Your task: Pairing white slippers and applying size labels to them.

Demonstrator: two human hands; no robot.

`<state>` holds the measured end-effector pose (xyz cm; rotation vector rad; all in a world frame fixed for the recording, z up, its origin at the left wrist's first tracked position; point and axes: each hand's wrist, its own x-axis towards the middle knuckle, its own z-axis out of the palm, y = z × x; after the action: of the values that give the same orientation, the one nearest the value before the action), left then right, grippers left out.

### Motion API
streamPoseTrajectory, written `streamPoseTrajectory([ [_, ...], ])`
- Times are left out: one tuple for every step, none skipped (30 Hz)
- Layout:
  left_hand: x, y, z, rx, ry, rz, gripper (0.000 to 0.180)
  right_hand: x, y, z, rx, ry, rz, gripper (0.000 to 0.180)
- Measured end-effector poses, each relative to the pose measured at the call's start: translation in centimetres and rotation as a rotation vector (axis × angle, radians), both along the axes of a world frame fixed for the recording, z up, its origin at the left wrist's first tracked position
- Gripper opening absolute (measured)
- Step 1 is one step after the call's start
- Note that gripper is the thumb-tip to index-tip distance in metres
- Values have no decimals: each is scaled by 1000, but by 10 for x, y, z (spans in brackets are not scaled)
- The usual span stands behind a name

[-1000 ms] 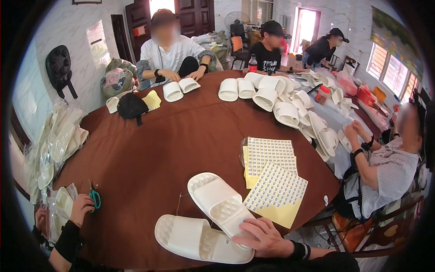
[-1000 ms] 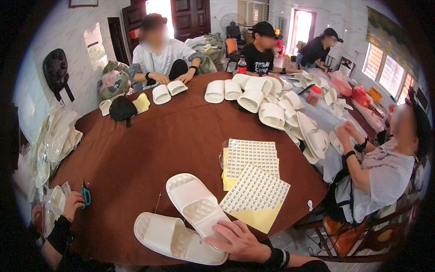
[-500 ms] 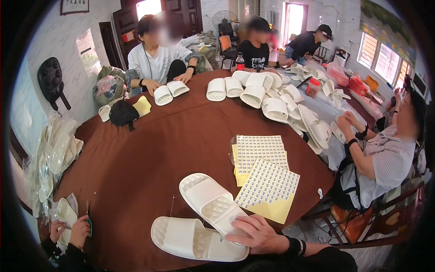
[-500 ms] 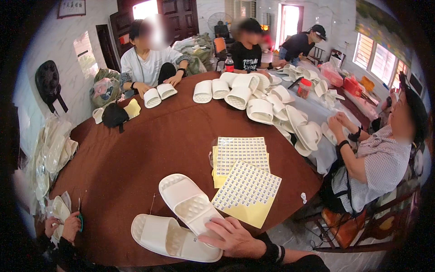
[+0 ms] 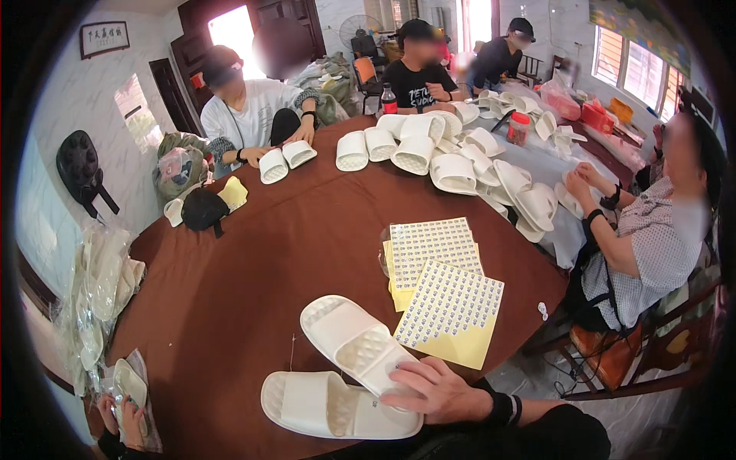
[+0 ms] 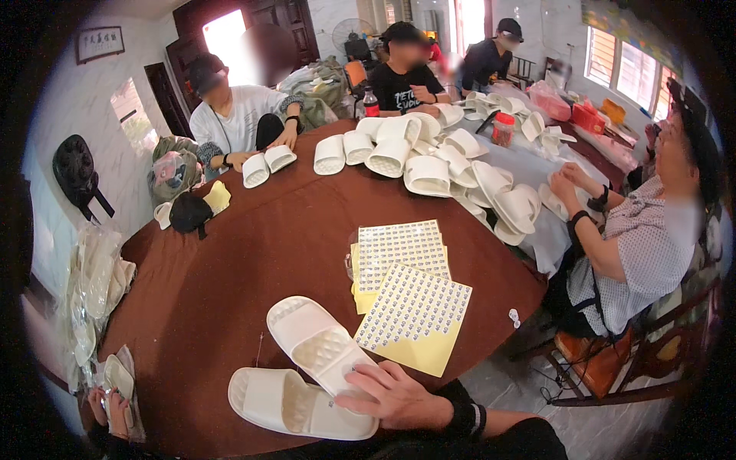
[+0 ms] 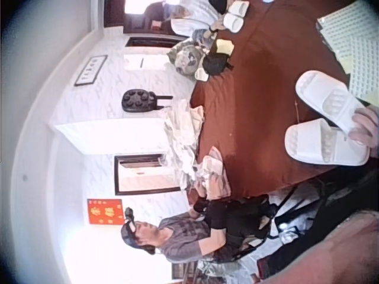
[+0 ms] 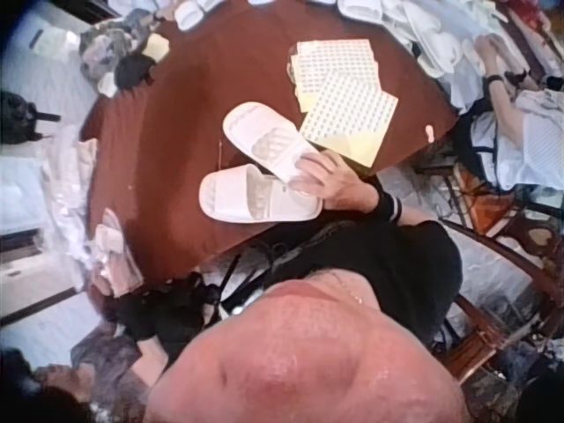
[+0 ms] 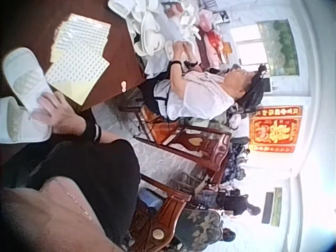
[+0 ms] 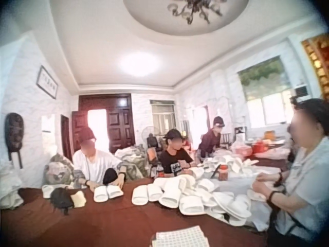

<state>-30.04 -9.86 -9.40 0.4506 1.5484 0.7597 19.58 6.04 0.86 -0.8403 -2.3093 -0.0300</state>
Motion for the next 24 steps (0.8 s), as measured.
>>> streamPoseTrajectory([
  [-1, 0, 2, 1, 8, -4, 17, 0, -1, 0, -1, 4, -2, 53],
  [-3, 0, 3, 5, 14, -6, 17, 0, -1, 0, 4, 2, -1, 52],
  [-4, 1, 4, 7, 20, -9, 16, 0, -1, 1, 9, -1, 1, 52],
  [-4, 0, 5, 9, 25, -11, 16, 0, -1, 2, 8, 0, 1, 52],
  [-5, 1, 5, 10, 29, -12, 16, 0, -1, 3, -3, 1, 8, 47],
  [-5, 0, 5, 11, 33, -13, 16, 0, -1, 4, -15, 1, 15, 43],
  [-5, -1, 5, 12, 35, -14, 16, 0, -1, 4, -17, 0, 17, 43],
  [-5, -2, 5, 12, 37, -14, 16, 0, 0, 5, -24, 4, 21, 43],
  [-4, -3, 4, 12, 39, -14, 16, 0, 0, 6, -31, 7, 25, 43],
  [-4, -5, 4, 12, 40, -13, 16, 0, 0, 5, -34, 4, 29, 43],
  [-3, -6, 3, 14, 42, -12, 16, -1, 0, 5, -43, 6, 24, 43],
  [-3, -8, 2, 15, 44, -10, 16, -1, 0, 5, -52, 8, 20, 43],
  [-3, -9, 2, 16, 45, -9, 16, -2, 0, 5, -53, 6, 23, 43],
  [-2, -11, 1, 18, 46, -8, 16, -2, 0, 5, -56, -1, 21, 43],
  [-2, -12, 0, 20, 46, -6, 16, -2, 0, 5, -58, -8, 19, 43],
  [-1, -14, -1, 22, 47, -5, 16, -2, 0, 6, -58, -11, 22, 43],
  [-1, -15, -2, 24, 48, -4, 16, -2, 0, 6, -64, -9, 21, 43],
  [0, -17, -3, 26, 50, -2, 16, -2, 0, 6, -71, -7, 20, 43],
  [0, -18, -4, 29, 51, -1, 16, -2, 0, 6, -71, -9, 23, 43],
  [0, -19, -5, 31, 53, 0, 15, -2, 0, 5, -63, -6, 21, 44],
  [0, -20, -5, 34, 55, 1, 15, -2, 0, 4, -55, -3, 18, 44],
  [1, -21, -6, 37, 56, 2, 15, -2, 0, 4, -55, -6, 21, 44],
  [1, -22, -6, 40, 58, 3, 15, -1, 0, 3, -47, -8, 21, 44],
  [1, -23, -7, 43, 60, 4, 15, -2, 1, 3, -40, -10, 21, 45],
])
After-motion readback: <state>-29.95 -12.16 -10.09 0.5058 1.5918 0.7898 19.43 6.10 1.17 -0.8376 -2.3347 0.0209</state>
